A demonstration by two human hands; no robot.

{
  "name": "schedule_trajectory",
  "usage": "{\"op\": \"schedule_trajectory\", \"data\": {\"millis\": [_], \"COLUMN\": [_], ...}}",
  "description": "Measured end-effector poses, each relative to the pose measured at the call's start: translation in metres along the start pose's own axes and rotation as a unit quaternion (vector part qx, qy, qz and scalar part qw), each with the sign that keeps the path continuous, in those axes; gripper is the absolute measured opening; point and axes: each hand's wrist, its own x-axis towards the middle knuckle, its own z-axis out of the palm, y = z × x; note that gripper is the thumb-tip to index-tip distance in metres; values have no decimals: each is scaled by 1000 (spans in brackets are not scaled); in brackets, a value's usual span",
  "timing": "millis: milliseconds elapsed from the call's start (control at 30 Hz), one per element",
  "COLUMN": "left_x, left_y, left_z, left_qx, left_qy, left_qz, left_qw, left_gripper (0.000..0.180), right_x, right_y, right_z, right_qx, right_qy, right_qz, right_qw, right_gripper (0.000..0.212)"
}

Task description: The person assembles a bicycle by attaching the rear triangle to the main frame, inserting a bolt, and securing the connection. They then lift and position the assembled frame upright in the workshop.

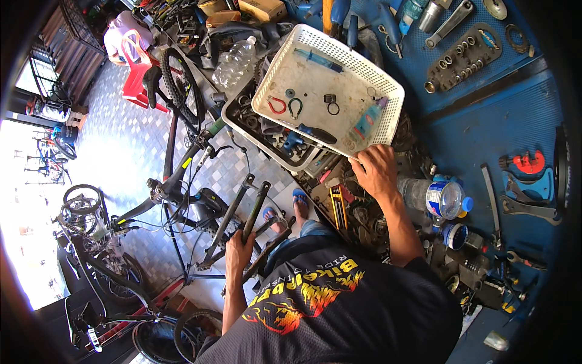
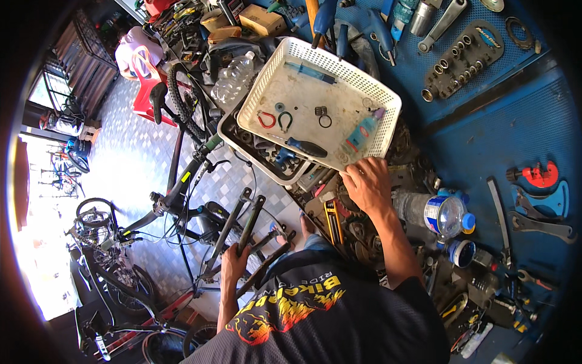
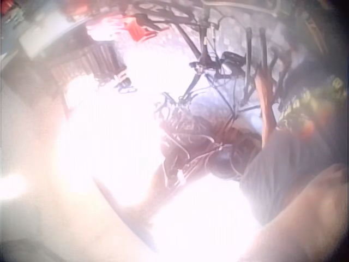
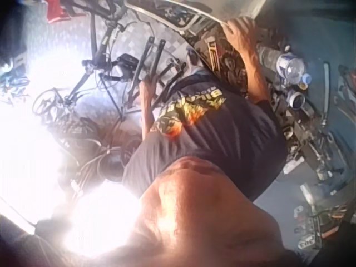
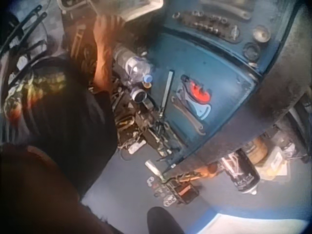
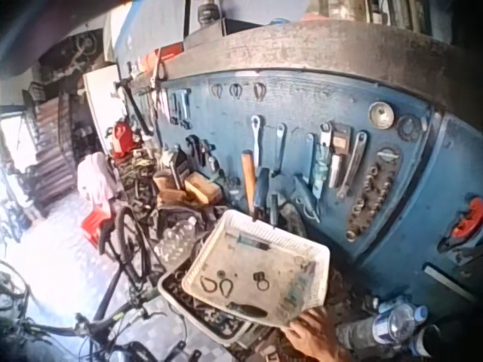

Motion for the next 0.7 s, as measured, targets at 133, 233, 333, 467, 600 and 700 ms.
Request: {"op": "schedule_trajectory", "data": {"millis": [133, 233, 333, 467, 600, 700], "left_x": [13, 25, 36, 47, 54, 54], "left_y": [2, -1, -6, -15, -28, -38], "left_z": [6, 13, 13, 8, 3, 2], "left_qx": [1, 28, 25, -3, -1, -11], "left_qy": [-29, -34, -48, -69, -87, -78], "left_qz": [7, 42, 49, 29, 38, 50], "left_qw": [1000, 998, 997, 997, 995, 996], "left_gripper": [44, 45, 47, 53, 50, 49], "right_x": [2, 4, 5, 9, 29, 52], "right_y": [-3, -13, -33, -70, -104, -121], "right_z": [-8, -17, -27, -41, -42, -36], "right_qx": [1, 0, 11, 64, 57, 34], "right_qy": [11, 11, 19, 29, 39, 8], "right_qz": [-22, -29, -39, -56, -92, -103], "right_qw": [1000, 1000, 999, 996, 993, 994], "right_gripper": [16, 14, 15, 17, 15, 12]}}
